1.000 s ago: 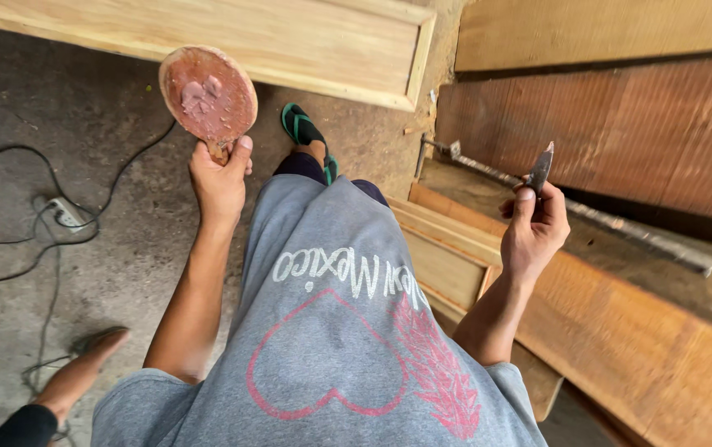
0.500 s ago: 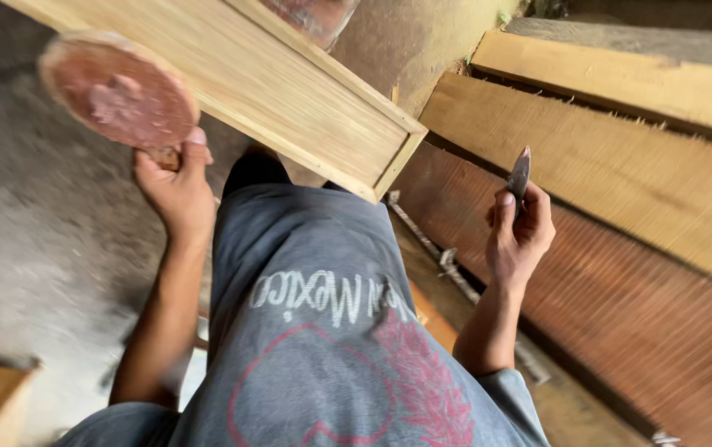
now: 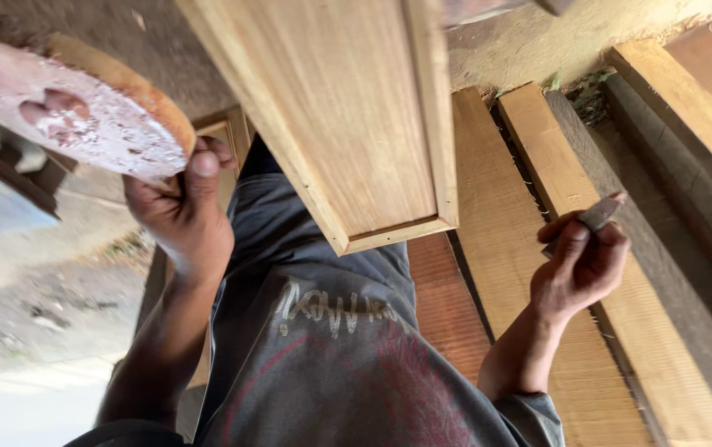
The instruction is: The person hammers nails into a wooden frame using a hammer, then applies wood filler to the nail holes with a putty knife. The person smooths the filler along the frame edges.
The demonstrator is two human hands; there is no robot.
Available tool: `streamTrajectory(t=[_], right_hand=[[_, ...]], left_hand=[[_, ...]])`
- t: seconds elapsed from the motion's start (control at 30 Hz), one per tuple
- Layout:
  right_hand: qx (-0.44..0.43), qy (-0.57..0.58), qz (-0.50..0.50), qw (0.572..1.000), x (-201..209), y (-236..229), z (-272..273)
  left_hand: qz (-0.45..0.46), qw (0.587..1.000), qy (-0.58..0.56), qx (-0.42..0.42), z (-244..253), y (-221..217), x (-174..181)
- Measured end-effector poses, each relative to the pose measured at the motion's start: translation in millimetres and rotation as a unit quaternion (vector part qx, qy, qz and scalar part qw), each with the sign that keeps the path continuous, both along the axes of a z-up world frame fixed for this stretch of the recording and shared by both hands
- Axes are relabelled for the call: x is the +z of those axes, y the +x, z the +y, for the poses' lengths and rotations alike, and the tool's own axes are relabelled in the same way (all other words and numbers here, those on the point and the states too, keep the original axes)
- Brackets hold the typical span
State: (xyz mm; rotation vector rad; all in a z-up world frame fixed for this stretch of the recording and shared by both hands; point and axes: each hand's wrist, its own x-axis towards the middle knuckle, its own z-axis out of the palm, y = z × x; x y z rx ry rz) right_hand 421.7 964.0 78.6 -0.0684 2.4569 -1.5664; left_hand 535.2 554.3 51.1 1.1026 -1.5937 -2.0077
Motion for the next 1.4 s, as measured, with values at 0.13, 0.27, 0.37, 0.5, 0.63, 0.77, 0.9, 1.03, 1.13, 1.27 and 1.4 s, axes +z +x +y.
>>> streamTrajectory(t=[0.13, 0.27, 0.37, 0.5, 0.63, 0.77, 0.9, 1.03, 1.13, 1.27, 1.4], right_hand=[[0.023, 0.022, -0.004, 0.999, 18, -21, -34], [0.093, 0.072, 0.004, 0.993, 40, -41, -78], [0.205, 0.144, 0.058, 0.967, 55, -60, -102], [0.387, 0.218, 0.134, 0.886, 73, -86, -127], [0.542, 0.189, 0.102, 0.812, 72, -104, -146], [0.653, 0.158, 0.079, 0.737, 62, -109, -159], [0.721, 0.095, 0.084, 0.681, 58, -107, -169], [0.759, 0.094, 0.143, 0.628, 55, -110, -176], [0.77, 0.092, 0.146, 0.614, 49, -113, -177], [0.777, 0.06, 0.191, 0.597, 40, -110, -181], [0.793, 0.084, 0.186, 0.574, 41, -108, -193]], left_hand=[[-0.033, 0.998, 0.032, 0.042, 10, 13, -3], [0.002, 0.998, 0.04, 0.044, 11, 21, -13], [0.025, 0.994, 0.072, 0.077, 17, 25, -17], [0.004, 0.996, 0.06, 0.062, 30, 30, -10], [-0.17, 0.985, -0.005, 0.002, 47, 25, -4], [-0.138, 0.989, 0.015, 0.043, 86, 22, 9], [-0.049, 0.986, -0.012, 0.157, 133, 28, 22], [0.023, 0.957, 0.08, 0.276, 176, 37, 18], [0.045, 0.941, 0.099, 0.319, 205, 43, 15], [0.04, 0.926, 0.115, 0.358, 224, 41, 8], [-0.018, 0.911, 0.186, 0.368, 235, 31, 8]])
